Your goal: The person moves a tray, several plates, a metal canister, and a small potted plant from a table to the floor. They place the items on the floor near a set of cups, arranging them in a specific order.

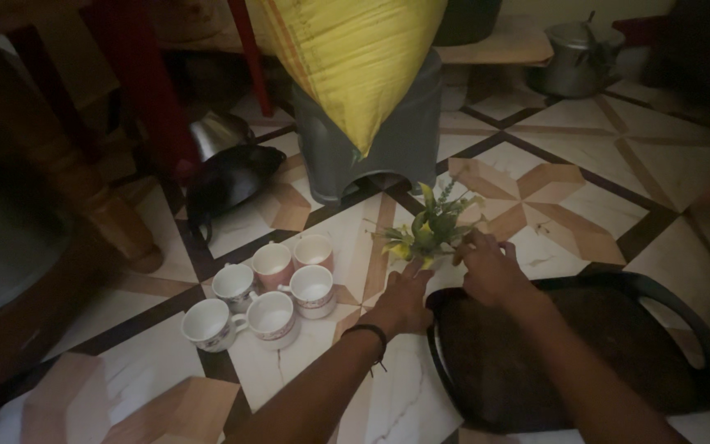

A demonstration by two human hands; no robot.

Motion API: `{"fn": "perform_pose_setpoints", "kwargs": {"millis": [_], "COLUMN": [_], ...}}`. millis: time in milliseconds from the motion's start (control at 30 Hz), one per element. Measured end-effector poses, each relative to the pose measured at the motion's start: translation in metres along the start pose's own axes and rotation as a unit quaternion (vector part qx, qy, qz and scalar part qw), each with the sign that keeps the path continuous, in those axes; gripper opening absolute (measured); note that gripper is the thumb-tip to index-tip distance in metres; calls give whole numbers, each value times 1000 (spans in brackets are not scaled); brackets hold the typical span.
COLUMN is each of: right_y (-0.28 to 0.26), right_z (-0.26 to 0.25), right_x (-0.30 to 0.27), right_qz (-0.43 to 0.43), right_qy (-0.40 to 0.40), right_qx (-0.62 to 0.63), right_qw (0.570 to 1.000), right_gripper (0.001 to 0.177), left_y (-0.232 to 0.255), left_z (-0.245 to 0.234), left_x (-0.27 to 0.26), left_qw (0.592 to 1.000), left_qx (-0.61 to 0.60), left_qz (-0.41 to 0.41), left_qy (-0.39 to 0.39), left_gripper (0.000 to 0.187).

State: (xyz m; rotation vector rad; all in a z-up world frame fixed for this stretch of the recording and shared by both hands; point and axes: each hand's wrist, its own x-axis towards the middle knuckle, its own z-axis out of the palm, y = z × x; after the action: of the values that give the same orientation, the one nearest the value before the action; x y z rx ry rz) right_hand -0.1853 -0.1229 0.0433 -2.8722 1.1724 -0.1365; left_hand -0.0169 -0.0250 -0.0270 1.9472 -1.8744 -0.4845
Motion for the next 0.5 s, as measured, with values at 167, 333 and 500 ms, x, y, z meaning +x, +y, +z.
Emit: {"fn": "perform_pose_setpoints", "kwargs": {"millis": [167,333,500], "right_y": [-4,-16,-31], "right_z": [-23,-52,-99], "right_x": [-10,-23,-32], "right_qz": [4,-15,-32], "right_qy": [41,154,178], "right_qx": [0,23,14], "right_qw": [999,988,983], "right_gripper": [36,40,55], "left_y": [27,68,84], "left_z": [-32,-83,-110], "left_x": [-13,-43,-59], "left_qw": [999,995,985], "left_qx": [-25,-15,25], "left_qz": [-26,-58,-15], "left_qy": [35,76,172], "left_gripper": [72,85,86]}}
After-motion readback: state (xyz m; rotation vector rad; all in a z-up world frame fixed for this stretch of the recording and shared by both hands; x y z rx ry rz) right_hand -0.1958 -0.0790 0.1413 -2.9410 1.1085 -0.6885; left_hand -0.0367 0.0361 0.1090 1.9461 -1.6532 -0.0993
